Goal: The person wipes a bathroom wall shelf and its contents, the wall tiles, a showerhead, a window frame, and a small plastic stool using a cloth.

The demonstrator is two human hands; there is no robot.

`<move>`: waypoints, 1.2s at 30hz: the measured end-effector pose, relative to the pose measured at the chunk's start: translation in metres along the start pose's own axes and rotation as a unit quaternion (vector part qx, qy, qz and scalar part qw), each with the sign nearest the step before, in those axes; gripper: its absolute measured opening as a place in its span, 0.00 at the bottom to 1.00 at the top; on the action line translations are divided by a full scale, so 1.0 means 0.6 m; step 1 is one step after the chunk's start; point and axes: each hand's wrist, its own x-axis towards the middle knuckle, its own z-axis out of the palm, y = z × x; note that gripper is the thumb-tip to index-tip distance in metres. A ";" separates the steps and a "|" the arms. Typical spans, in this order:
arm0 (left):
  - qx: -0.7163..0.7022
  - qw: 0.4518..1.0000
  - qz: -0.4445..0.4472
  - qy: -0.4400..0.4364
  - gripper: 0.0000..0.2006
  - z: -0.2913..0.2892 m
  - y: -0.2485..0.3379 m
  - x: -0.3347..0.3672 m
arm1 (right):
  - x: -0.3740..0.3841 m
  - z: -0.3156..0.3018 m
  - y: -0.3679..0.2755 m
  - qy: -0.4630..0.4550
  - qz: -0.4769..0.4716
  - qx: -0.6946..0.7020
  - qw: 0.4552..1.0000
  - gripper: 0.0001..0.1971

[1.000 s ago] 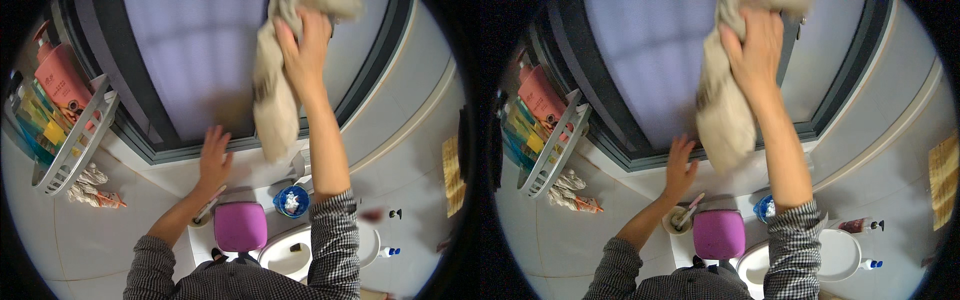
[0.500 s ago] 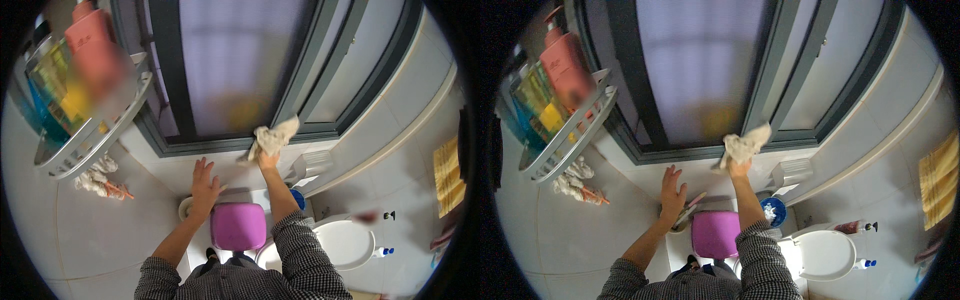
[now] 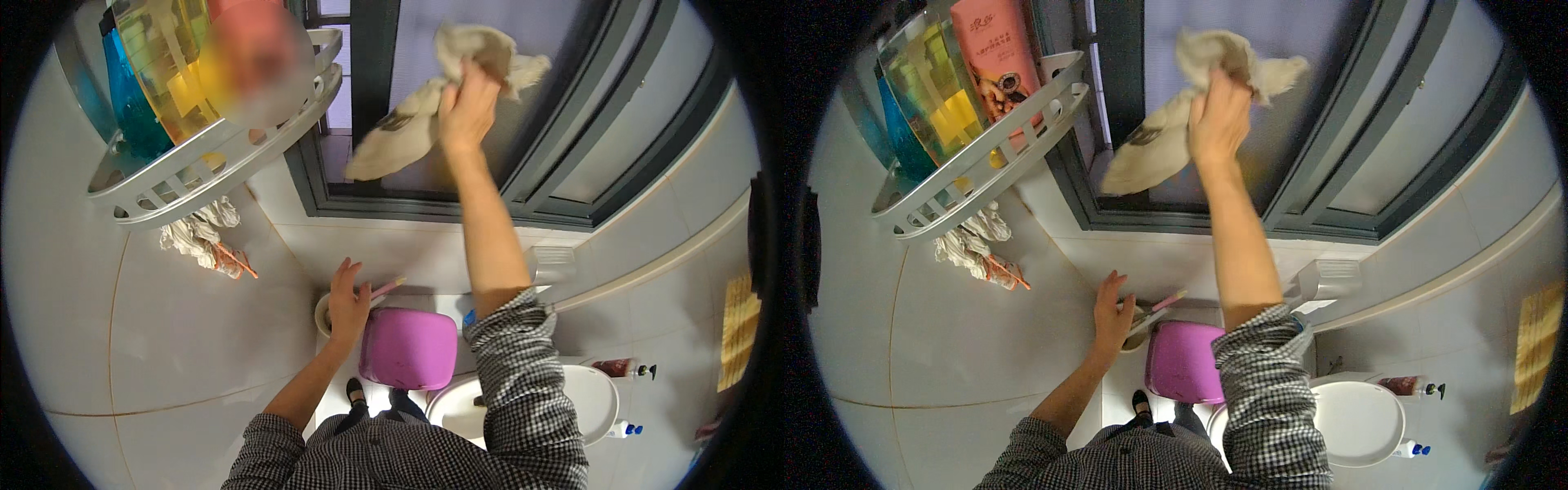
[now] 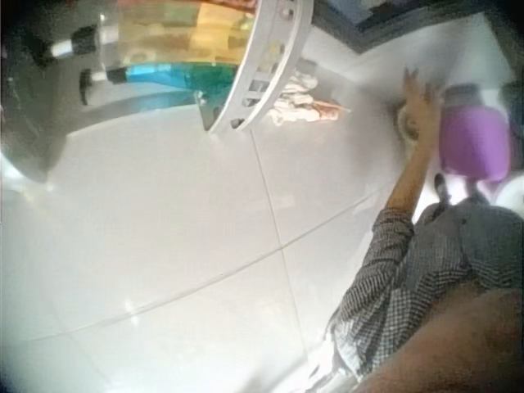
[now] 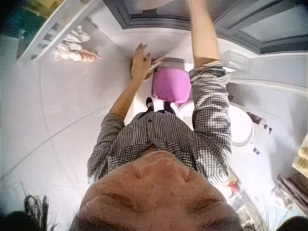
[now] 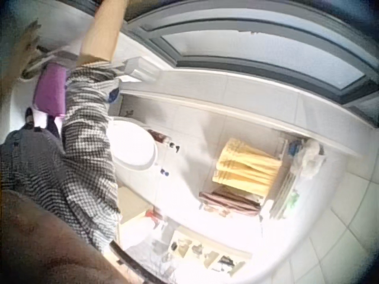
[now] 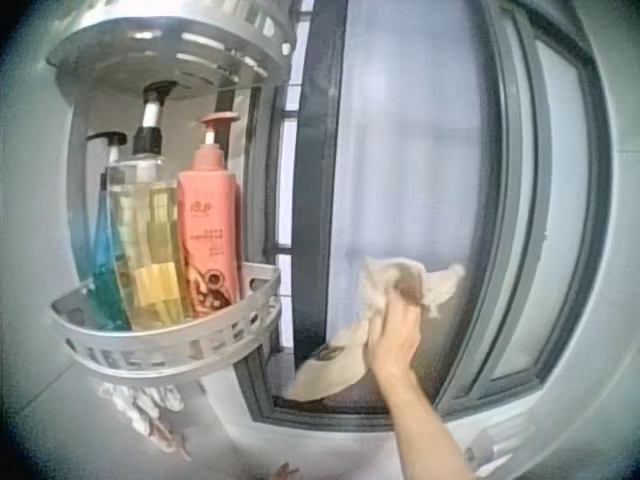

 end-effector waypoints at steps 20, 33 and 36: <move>-0.432 0.625 -0.638 -0.126 0.18 0.088 -0.212 -0.334 | -0.751 -0.400 -0.045 -0.494 0.715 0.238 0.434 0.19; -0.236 0.752 -0.611 -0.068 0.23 0.105 -0.163 -0.305 | -0.454 -0.287 0.339 -0.162 0.441 0.082 0.879 0.23; -0.242 0.773 -0.584 -0.050 0.22 0.100 -0.172 -0.319 | -0.267 -0.243 0.353 -0.099 0.309 0.062 0.944 0.14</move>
